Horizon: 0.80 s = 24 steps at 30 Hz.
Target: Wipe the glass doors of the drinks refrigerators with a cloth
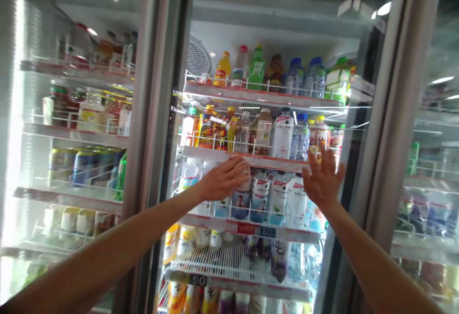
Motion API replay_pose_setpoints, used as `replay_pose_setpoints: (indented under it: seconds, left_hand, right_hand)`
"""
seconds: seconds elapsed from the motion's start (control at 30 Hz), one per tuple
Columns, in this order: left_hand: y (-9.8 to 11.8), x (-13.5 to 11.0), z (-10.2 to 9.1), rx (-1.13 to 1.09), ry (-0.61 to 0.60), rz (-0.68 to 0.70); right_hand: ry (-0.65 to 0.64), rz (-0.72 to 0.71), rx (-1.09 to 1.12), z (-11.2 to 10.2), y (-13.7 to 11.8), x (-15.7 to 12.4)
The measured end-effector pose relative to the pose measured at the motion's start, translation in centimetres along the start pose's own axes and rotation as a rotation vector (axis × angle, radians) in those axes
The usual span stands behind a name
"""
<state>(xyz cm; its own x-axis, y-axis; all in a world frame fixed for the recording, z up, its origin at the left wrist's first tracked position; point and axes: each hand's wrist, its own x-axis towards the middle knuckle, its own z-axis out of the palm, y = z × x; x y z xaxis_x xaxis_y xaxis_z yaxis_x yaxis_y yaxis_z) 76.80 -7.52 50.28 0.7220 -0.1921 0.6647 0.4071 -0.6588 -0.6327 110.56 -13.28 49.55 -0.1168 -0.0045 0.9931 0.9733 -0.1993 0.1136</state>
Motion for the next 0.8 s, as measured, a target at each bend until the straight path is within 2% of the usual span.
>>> replay_pose_setpoints:
  seconds: [0.03, 0.07, 0.13, 0.17, 0.2, 0.23, 0.27, 0.33, 0.4, 0.43, 0.47, 0.5, 0.57, 0.6, 0.63, 0.67, 0.73, 0.77, 0.8]
  left_hand:
    - [-1.1, 0.1, -0.5, 0.03, 0.037, -0.063]
    - [-2.4, 0.4, -1.2, 0.082, 0.139, -0.213]
    - [-4.8, 1.8, -2.3, 0.212, 0.42, -0.615]
    - [-5.1, 3.0, -2.3, 0.26, 0.516, -0.756]
    - [-4.7, 4.2, -1.9, 0.286, 0.55, -0.818]
    - [-3.7, 5.6, -0.9, 0.29, 0.523, -0.793]
    - [-2.2, 6.9, 0.2, 0.276, 0.449, -0.692]
    - [1.1, 9.0, 2.4, 0.221, 0.24, -0.359]
    - [2.5, 10.3, 2.9, 0.172, 0.079, -0.051]
    - [2.1, 10.7, 2.4, 0.164, 0.06, 0.018]
    - [1.0, 11.1, 1.6, 0.167, 0.083, 0.015]
    - [-0.5, 11.4, 0.7, 0.19, 0.198, -0.133]
    - [-3.1, 12.1, -0.4, 0.231, 0.451, -0.519]
    - [-3.5, 12.6, -0.3, 0.23, 0.49, -0.6]
    - [-3.1, 13.2, 0.3, 0.216, 0.472, -0.599]
    - [-1.9, 13.7, 1.2, 0.188, 0.411, -0.519]
    - [1.6, 14.6, 3.2, 0.11, 0.221, -0.23]
    - [3.1, 14.9, 3.9, 0.067, 0.14, -0.059]
    - [4.0, 15.1, 4.0, 0.031, 0.074, 0.05]
  right_hand:
    - [0.036, 0.049, -0.017, 0.2, 1.2, 0.1]
    - [0.077, 0.099, -0.024, 0.4, 2.2, 0.1]
    - [0.128, 0.15, -0.004, 0.8, 3.3, 0.0]
    - [0.13, 0.151, 0.015, 0.9, 3.5, 0.0]
    - [0.133, 0.15, 0.033, 1.0, 3.4, -0.1]
    - [0.135, 0.153, 0.048, 0.9, 3.2, -0.2]
    - [0.137, 0.156, 0.061, 0.7, 3.0, -0.3]
    - [0.125, 0.153, 0.084, 0.3, 2.6, -0.3]
    - [0.106, 0.163, 0.091, 0.0, 2.3, -0.4]
    - [0.102, 0.18, 0.086, -0.2, 2.2, -0.4]
    - [0.099, 0.2, 0.077, -0.2, 2.2, -0.4]
    - [0.096, 0.223, 0.067, -0.2, 2.1, -0.4]
    - [0.097, 0.265, 0.054, 0.0, 2.1, -0.4]
    - [0.096, 0.276, 0.053, 0.2, 2.1, -0.5]
    - [0.094, 0.283, 0.058, 0.3, 2.1, -0.5]
    - [0.096, 0.288, 0.067, 0.4, 2.2, -0.6]
    - [0.091, 0.289, 0.09, 0.5, 2.2, -0.8]
    - [0.083, 0.291, 0.1, 0.4, 2.2, -0.8]
    - [0.072, 0.292, 0.107, 0.2, 2.2, -0.9]
